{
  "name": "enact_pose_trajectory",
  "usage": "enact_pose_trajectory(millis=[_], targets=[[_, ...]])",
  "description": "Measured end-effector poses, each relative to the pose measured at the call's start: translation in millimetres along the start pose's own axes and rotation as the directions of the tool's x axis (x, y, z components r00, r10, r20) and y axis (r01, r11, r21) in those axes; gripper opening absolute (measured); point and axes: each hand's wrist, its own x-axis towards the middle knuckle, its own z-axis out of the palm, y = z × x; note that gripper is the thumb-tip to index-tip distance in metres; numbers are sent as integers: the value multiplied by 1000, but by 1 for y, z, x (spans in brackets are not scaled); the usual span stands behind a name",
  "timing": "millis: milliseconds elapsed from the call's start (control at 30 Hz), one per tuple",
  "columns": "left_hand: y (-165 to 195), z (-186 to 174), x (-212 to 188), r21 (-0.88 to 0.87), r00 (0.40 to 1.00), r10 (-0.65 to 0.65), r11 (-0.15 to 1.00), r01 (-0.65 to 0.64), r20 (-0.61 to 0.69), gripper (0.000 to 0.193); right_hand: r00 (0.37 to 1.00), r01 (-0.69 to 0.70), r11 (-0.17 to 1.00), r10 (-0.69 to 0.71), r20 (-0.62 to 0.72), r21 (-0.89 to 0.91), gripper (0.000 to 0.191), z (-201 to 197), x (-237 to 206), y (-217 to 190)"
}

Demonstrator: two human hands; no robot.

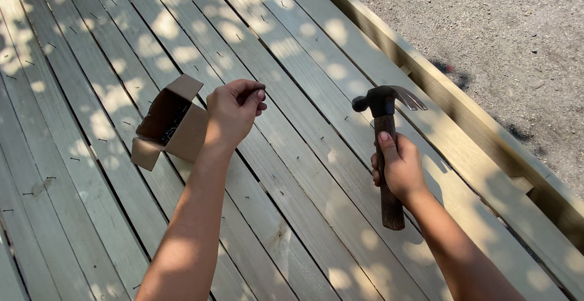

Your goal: The person hammers nails into a slatted wooden frame outdoors, taking nails one at a time from an open cardboard box and driving them into the slats with a claw hammer, working along the surface.

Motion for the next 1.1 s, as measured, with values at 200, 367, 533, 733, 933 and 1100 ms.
enact_pose_trajectory(millis=[200,367,533,733,933,1100], targets=[[-19,102,10,288,968,147,936,-203,204,15,991,62,995,-52,-126,75,42,-34,38,33],[-36,159,29,334,926,324,866,-373,194,7,991,76,990,-62,-120,118,44,-42,61,57],[-52,202,58,258,941,229,921,-293,250,14,991,67,992,-54,-122,104,45,-44,67,67],[-62,233,77,199,921,253,927,-318,295,11,993,14,990,2,-114,143,50,-51,71,70],[-69,237,76,218,925,247,924,-315,289,8,995,12,985,6,-104,172,55,-53,73,77],[-68,239,73,239,921,259,913,-332,293,7,995,34,986,-18,-102,161,58,-53,74,80]])
